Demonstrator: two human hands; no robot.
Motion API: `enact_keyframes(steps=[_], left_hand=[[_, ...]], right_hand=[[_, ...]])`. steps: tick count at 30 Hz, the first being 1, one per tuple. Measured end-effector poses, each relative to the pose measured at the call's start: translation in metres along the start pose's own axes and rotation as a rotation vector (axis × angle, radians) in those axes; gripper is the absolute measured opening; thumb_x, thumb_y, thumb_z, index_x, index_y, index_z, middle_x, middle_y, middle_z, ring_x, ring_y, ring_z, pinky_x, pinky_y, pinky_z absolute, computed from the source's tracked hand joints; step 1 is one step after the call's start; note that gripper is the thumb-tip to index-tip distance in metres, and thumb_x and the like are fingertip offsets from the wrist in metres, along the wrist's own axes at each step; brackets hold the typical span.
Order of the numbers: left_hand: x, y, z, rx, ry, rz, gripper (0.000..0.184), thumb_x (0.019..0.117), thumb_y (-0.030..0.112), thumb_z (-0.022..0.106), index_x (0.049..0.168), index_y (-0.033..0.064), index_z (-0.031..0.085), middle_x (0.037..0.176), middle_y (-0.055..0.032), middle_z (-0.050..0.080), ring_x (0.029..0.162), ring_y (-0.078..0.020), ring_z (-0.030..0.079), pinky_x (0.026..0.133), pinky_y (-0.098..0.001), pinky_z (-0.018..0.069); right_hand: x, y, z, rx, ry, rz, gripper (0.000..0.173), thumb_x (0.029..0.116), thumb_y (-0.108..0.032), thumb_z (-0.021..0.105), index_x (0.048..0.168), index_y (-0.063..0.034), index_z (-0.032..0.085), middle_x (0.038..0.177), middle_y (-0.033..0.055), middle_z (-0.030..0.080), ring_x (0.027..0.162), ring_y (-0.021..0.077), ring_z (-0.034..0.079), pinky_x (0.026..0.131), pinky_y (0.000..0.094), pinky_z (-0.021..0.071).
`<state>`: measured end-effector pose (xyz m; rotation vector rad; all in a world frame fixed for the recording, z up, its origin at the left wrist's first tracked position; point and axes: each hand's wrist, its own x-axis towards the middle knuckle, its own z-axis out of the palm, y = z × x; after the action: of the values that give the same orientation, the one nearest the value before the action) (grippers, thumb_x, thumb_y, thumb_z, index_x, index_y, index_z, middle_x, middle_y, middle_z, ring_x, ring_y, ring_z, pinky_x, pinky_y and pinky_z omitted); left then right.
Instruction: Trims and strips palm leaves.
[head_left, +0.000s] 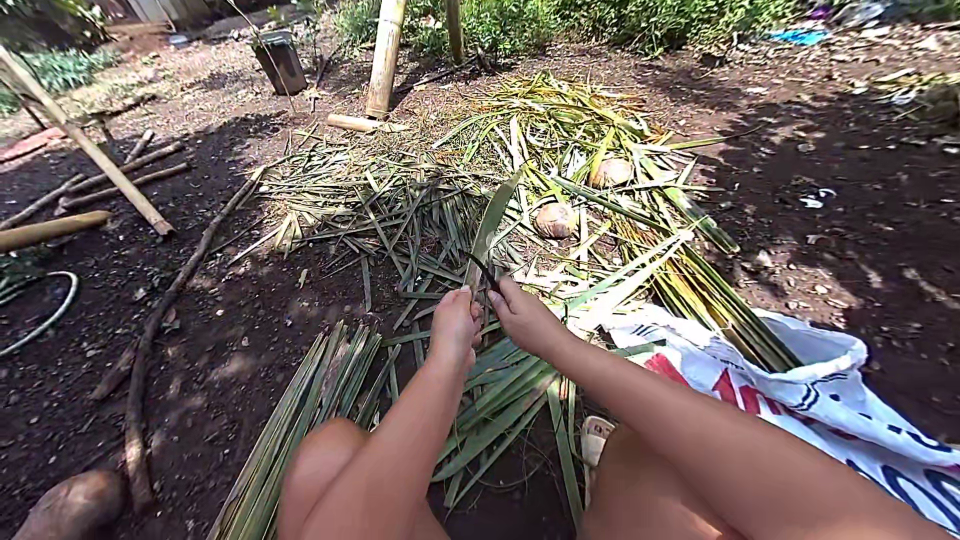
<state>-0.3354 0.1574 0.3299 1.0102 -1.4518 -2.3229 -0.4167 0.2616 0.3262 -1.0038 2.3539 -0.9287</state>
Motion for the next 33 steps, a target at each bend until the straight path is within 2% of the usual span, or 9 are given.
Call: enact_keyframes(steps=[2, 7, 12, 16, 19, 25, 29, 31, 33], left_hand=[[-0.003, 0.003, 0.000, -0.061, -0.001, 0.000, 0.025, 0.1129, 0.024, 0.037, 0.111, 0.0050, 0.053, 0.064, 0.0030, 0.041, 0.042, -0.0031, 0.031, 0.038, -0.0161, 0.0268], [-0.009, 0.003, 0.003, -0.154, 0.024, 0.011, 0.023, 0.1127, 0.023, 0.038, 0.107, 0.0062, 0.053, 0.063, 0.0037, 0.040, 0.042, -0.0027, 0.031, 0.038, -0.0159, 0.0272], [-0.019, 0.004, 0.009, -0.163, 0.044, 0.081, 0.022, 0.1121, 0.021, 0.040, 0.101, 0.0074, 0.053, 0.061, 0.0045, 0.038, 0.044, -0.0035, 0.032, 0.041, -0.0169, 0.0279], [-0.021, 0.016, 0.006, -0.284, 0.069, 0.025, 0.023, 0.1122, 0.024, 0.039, 0.103, 0.0071, 0.052, 0.059, 0.0046, 0.037, 0.039, -0.0025, 0.029, 0.037, -0.0154, 0.0270], [-0.024, 0.013, 0.006, -0.284, 0.023, -0.021, 0.023, 0.1124, 0.024, 0.038, 0.101, 0.0079, 0.051, 0.059, 0.0049, 0.037, 0.039, -0.0023, 0.029, 0.036, -0.0152, 0.0270], [-0.035, 0.014, 0.008, -0.304, -0.050, -0.073, 0.026, 0.1125, 0.024, 0.036, 0.100, 0.0072, 0.051, 0.058, 0.0045, 0.038, 0.038, -0.0022, 0.030, 0.035, -0.0150, 0.0269], [-0.041, 0.018, 0.005, -0.390, -0.082, -0.152, 0.027, 0.1122, 0.025, 0.035, 0.098, 0.0080, 0.050, 0.056, 0.0044, 0.038, 0.036, -0.0023, 0.030, 0.034, -0.0152, 0.0282], [-0.045, 0.019, 0.004, -0.403, -0.100, -0.203, 0.028, 0.1122, 0.025, 0.034, 0.098, 0.0081, 0.050, 0.056, 0.0046, 0.038, 0.036, -0.0026, 0.031, 0.033, -0.0153, 0.0297], [-0.049, 0.016, 0.003, -0.393, -0.124, -0.256, 0.029, 0.1123, 0.027, 0.033, 0.099, 0.0081, 0.051, 0.056, 0.0046, 0.039, 0.036, -0.0028, 0.032, 0.034, -0.0155, 0.0311]], right_hand=[[-0.003, -0.004, 0.009, -0.052, 0.008, -0.026, 0.035, 0.1133, -0.022, 0.033, 0.132, 0.0018, 0.050, 0.110, 0.0202, 0.064, 0.101, 0.0298, 0.066, 0.094, 0.0452, 0.0514], [-0.006, -0.015, 0.017, -0.040, 0.050, -0.020, 0.035, 0.1133, -0.020, 0.032, 0.133, 0.0020, 0.051, 0.118, 0.0204, 0.065, 0.111, 0.0279, 0.065, 0.099, 0.0421, 0.0505], [-0.005, -0.024, 0.015, -0.032, 0.068, -0.002, 0.035, 0.1137, -0.021, 0.032, 0.133, 0.0017, 0.050, 0.118, 0.0201, 0.066, 0.113, 0.0277, 0.066, 0.101, 0.0420, 0.0500], [-0.007, -0.013, 0.025, -0.030, 0.104, -0.093, 0.034, 0.1127, -0.019, 0.035, 0.130, 0.0044, 0.053, 0.115, 0.0212, 0.066, 0.107, 0.0284, 0.067, 0.098, 0.0411, 0.0517], [-0.004, -0.014, 0.023, -0.034, 0.082, -0.074, 0.034, 0.1130, -0.020, 0.034, 0.130, 0.0030, 0.052, 0.116, 0.0202, 0.066, 0.111, 0.0279, 0.066, 0.100, 0.0412, 0.0507], [0.000, -0.010, 0.022, -0.080, 0.129, -0.108, 0.030, 0.1103, -0.020, 0.043, 0.130, 0.0011, 0.053, 0.113, 0.0192, 0.067, 0.106, 0.0294, 0.068, 0.098, 0.0452, 0.0534], [0.003, -0.006, 0.025, -0.248, 0.183, -0.158, 0.033, 0.1055, -0.008, 0.047, 0.135, 0.0054, 0.053, 0.125, 0.0240, 0.064, 0.115, 0.0354, 0.066, 0.102, 0.0476, 0.0523], [0.008, -0.002, 0.024, -0.371, 0.267, -0.186, 0.031, 0.1011, 0.000, 0.052, 0.130, 0.0090, 0.056, 0.119, 0.0273, 0.064, 0.111, 0.0416, 0.067, 0.094, 0.0526, 0.0554], [0.018, 0.000, 0.017, -0.431, 0.257, -0.108, 0.032, 0.1024, 0.000, 0.051, 0.133, 0.0080, 0.054, 0.121, 0.0274, 0.062, 0.115, 0.0434, 0.064, 0.095, 0.0553, 0.0534]])
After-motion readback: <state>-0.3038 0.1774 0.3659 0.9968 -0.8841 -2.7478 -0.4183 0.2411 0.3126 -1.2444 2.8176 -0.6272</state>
